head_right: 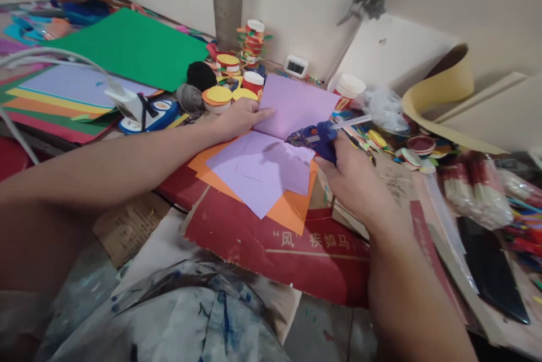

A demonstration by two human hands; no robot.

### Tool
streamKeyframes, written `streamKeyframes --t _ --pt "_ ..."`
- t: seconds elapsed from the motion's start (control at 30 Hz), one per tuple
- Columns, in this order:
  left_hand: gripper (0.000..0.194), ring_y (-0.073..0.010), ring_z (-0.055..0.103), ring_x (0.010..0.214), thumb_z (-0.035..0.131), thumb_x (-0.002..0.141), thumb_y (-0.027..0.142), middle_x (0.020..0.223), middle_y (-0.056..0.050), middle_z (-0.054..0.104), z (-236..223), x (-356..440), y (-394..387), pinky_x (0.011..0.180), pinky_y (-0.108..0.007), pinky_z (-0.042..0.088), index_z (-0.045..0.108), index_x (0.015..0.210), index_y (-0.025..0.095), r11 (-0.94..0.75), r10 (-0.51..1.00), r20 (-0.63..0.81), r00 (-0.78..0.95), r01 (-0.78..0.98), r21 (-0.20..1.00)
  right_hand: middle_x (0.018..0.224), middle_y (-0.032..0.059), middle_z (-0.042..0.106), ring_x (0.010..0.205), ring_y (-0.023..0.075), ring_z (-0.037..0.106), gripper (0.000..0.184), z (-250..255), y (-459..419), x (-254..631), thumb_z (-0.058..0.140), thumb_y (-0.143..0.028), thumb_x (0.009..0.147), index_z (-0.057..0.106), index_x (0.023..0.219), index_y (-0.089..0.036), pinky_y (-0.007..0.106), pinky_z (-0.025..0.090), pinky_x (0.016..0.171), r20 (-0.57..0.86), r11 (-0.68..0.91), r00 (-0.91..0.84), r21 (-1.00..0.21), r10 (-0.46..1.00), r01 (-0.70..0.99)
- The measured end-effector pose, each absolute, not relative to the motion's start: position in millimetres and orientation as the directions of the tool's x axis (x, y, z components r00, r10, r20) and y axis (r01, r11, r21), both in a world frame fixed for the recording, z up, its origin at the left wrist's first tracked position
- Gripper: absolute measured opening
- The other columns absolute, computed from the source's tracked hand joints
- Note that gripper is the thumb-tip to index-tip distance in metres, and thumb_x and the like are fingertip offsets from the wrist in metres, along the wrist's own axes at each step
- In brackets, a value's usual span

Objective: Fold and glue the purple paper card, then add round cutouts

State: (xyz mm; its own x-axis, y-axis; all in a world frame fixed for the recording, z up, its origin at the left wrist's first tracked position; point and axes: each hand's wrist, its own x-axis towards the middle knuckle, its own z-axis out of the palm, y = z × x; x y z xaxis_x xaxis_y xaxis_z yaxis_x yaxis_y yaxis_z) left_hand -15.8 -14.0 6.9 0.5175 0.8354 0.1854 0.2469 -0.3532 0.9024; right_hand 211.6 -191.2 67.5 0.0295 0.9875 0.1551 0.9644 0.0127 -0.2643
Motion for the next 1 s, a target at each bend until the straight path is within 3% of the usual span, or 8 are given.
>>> streamKeyframes --t 0.13,0.4,0.7,0.83,1.0 --pt "0.051 -0.0092 0.028 0.064 0.067 0.101 0.039 0.062 0.006 0.03 6 -14 -14 0.065 -0.033 0.018 0.038 0.063 0.023 -0.431 0.856 0.254 0.45 0.348 0.833 0.119 0.0196 0.076 0.111 0.04 0.074 0.045 58 -190 207 0.057 -0.037 0.096 0.063 0.136 -0.018 0.052 0.058 0.092 0.199 0.036 0.019 -0.27 0.98 0.962" --pt "0.049 -0.0104 0.031 0.065 0.067 0.101 0.036 0.061 0.006 0.031 -5 -7 -9 0.064 -0.031 0.02 0.041 0.061 0.023 -0.49 0.824 0.344 0.449 0.262 0.831 0.135 0.0242 0.071 0.125 0.0431 0.07 0.052 45 -183 192 0.056 -0.035 0.099 0.058 0.148 -0.016 0.057 0.055 0.102 0.205 0.035 0.025 -0.284 0.978 0.958" --pt "0.058 -0.0107 0.029 0.062 0.067 0.106 0.032 0.056 0.006 0.029 10 -9 -22 0.062 -0.035 0.019 0.037 0.057 0.024 -0.349 0.869 0.272 0.414 0.121 0.929 0.111 0.0181 0.076 0.108 0.0391 0.074 0.039 38 -162 169 0.058 -0.03 0.1 0.059 0.137 -0.015 0.05 0.057 0.091 0.272 0.094 -0.048 -0.159 0.961 0.983" --pt "0.057 -0.0093 0.029 0.057 0.061 0.109 0.032 0.054 0.006 0.034 13 -10 -26 0.061 -0.034 0.018 0.04 0.056 0.023 -0.283 0.885 0.212 0.414 0.117 0.952 0.111 0.0186 0.076 0.107 0.0396 0.075 0.04 33 -160 159 0.056 -0.028 0.102 0.057 0.14 -0.016 0.052 0.057 0.091 0.256 0.077 -0.035 -0.157 0.966 0.984" --pt "0.053 -0.0092 0.03 0.061 0.056 0.109 0.02 0.059 0.006 0.034 12 -9 -25 0.064 -0.031 0.02 0.04 0.058 0.022 -0.315 0.86 0.233 0.454 0.114 0.942 0.113 0.0199 0.076 0.109 0.0405 0.074 0.04 39 -169 161 0.055 -0.029 0.102 0.058 0.14 -0.017 0.053 0.057 0.092 0.21 0.032 -0.003 -0.136 0.978 0.99"
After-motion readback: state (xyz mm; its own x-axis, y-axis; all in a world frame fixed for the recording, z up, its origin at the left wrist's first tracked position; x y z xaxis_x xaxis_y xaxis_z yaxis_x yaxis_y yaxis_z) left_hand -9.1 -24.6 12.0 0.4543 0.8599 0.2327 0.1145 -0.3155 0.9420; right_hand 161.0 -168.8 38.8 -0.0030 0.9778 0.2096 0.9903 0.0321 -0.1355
